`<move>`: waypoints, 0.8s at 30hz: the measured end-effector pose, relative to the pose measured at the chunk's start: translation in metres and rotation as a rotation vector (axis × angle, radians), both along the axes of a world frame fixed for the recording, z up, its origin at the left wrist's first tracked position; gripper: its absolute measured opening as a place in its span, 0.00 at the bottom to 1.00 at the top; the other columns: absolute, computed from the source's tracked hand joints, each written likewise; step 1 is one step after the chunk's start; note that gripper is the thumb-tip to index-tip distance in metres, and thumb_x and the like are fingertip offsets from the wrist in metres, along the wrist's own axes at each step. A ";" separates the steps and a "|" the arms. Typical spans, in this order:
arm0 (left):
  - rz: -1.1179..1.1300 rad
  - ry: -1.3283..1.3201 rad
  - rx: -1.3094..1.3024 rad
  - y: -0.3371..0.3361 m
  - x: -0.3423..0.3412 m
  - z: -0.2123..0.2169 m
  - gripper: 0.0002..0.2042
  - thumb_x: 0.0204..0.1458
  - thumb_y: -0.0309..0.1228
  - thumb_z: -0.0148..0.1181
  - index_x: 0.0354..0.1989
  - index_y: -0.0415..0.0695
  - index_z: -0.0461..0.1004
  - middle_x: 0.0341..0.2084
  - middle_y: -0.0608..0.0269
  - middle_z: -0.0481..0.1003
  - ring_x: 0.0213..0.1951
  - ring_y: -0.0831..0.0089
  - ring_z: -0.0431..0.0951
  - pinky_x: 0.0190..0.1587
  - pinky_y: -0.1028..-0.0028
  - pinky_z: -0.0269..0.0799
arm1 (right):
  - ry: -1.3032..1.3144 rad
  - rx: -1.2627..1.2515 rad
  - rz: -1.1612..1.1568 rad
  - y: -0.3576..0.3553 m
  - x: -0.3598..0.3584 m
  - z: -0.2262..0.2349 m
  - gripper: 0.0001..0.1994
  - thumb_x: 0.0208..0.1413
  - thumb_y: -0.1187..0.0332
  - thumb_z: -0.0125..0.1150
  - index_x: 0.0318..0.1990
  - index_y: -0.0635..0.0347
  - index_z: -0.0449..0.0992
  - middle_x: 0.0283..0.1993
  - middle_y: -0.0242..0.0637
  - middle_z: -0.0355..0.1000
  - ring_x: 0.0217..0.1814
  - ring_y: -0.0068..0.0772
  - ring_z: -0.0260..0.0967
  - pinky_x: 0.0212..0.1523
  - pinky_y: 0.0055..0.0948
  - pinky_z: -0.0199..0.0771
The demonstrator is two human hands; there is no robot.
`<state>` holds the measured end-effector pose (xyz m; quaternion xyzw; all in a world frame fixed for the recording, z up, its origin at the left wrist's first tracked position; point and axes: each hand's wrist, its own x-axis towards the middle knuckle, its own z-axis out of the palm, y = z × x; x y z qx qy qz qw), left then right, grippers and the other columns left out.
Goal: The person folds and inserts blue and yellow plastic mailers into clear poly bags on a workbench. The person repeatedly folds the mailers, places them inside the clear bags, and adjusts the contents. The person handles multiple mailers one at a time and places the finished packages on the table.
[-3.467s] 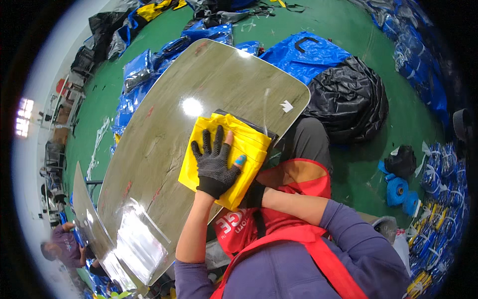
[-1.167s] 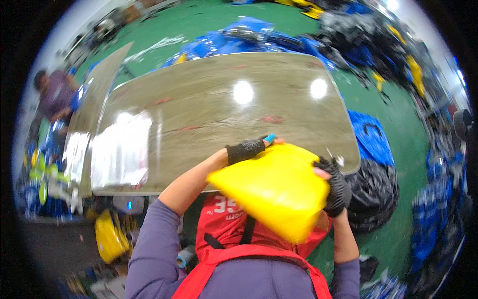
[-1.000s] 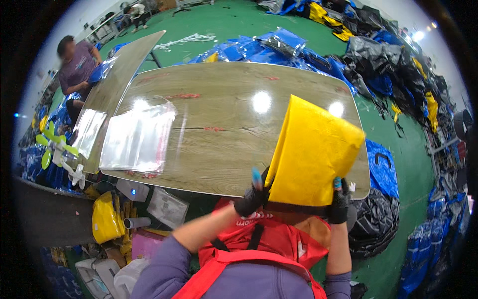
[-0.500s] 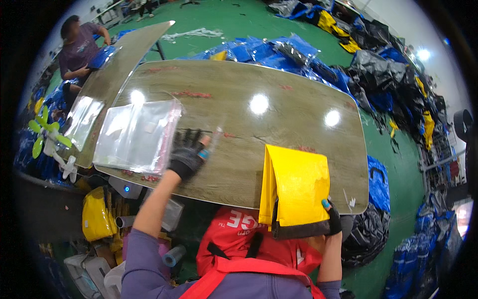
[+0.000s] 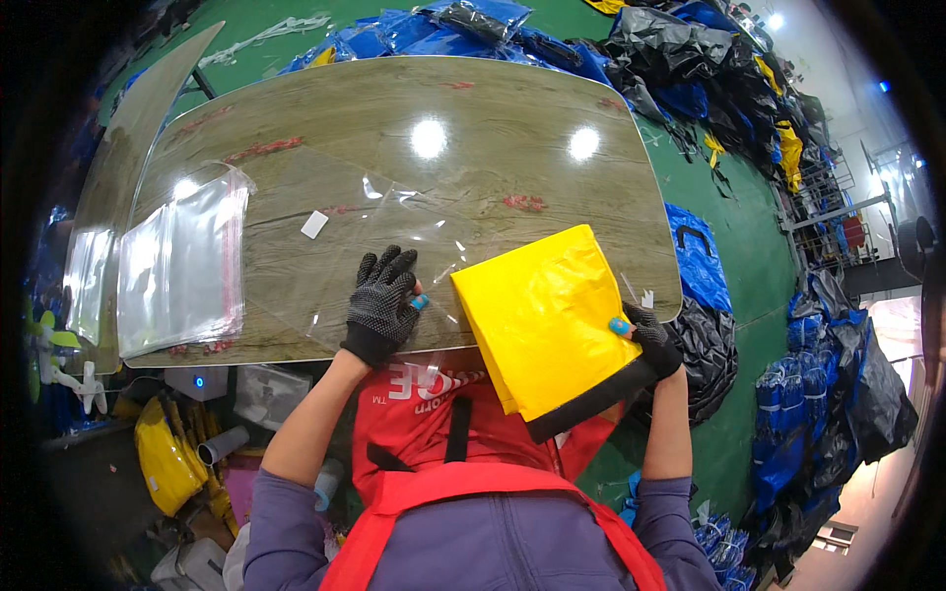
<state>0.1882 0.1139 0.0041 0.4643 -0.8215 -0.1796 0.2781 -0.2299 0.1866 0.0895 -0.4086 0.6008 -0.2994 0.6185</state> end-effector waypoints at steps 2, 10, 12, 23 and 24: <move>0.043 0.032 0.018 0.000 -0.001 -0.001 0.10 0.47 0.34 0.60 0.36 0.44 0.74 0.56 0.53 0.69 0.62 0.52 0.63 0.66 0.51 0.48 | -0.006 0.038 -0.023 0.002 -0.001 -0.001 0.28 0.52 0.68 0.62 0.60 0.69 0.66 0.54 0.39 0.71 0.51 0.27 0.70 0.52 0.26 0.69; 0.125 0.459 0.260 -0.003 -0.007 0.027 0.06 0.49 0.29 0.59 0.34 0.43 0.75 0.40 0.50 0.77 0.48 0.51 0.74 0.57 0.60 0.62 | -0.141 0.064 0.010 0.011 0.064 -0.005 0.31 0.52 0.63 0.64 0.62 0.69 0.64 0.58 0.39 0.67 0.57 0.30 0.65 0.59 0.28 0.65; 0.026 0.344 0.221 0.002 -0.006 0.041 0.09 0.49 0.25 0.57 0.39 0.41 0.75 0.36 0.50 0.76 0.40 0.52 0.74 0.47 0.64 0.69 | -0.173 -0.032 0.148 0.019 0.099 -0.019 0.32 0.52 0.60 0.65 0.62 0.68 0.63 0.61 0.40 0.65 0.59 0.30 0.64 0.59 0.28 0.64; 0.013 0.163 0.059 0.053 -0.006 0.073 0.13 0.44 0.20 0.55 0.41 0.40 0.71 0.48 0.48 0.74 0.52 0.47 0.72 0.57 0.59 0.66 | -0.147 -0.219 0.355 -0.076 0.128 -0.059 0.16 0.62 0.57 0.52 0.47 0.60 0.72 0.40 0.34 0.73 0.37 0.23 0.71 0.40 0.24 0.72; -0.008 0.114 0.025 0.056 -0.007 0.073 0.14 0.48 0.24 0.55 0.45 0.40 0.70 0.51 0.46 0.73 0.55 0.46 0.69 0.61 0.57 0.61 | -0.266 -0.150 0.381 -0.074 0.131 -0.053 0.16 0.62 0.56 0.51 0.47 0.59 0.72 0.39 0.33 0.73 0.37 0.22 0.70 0.39 0.24 0.72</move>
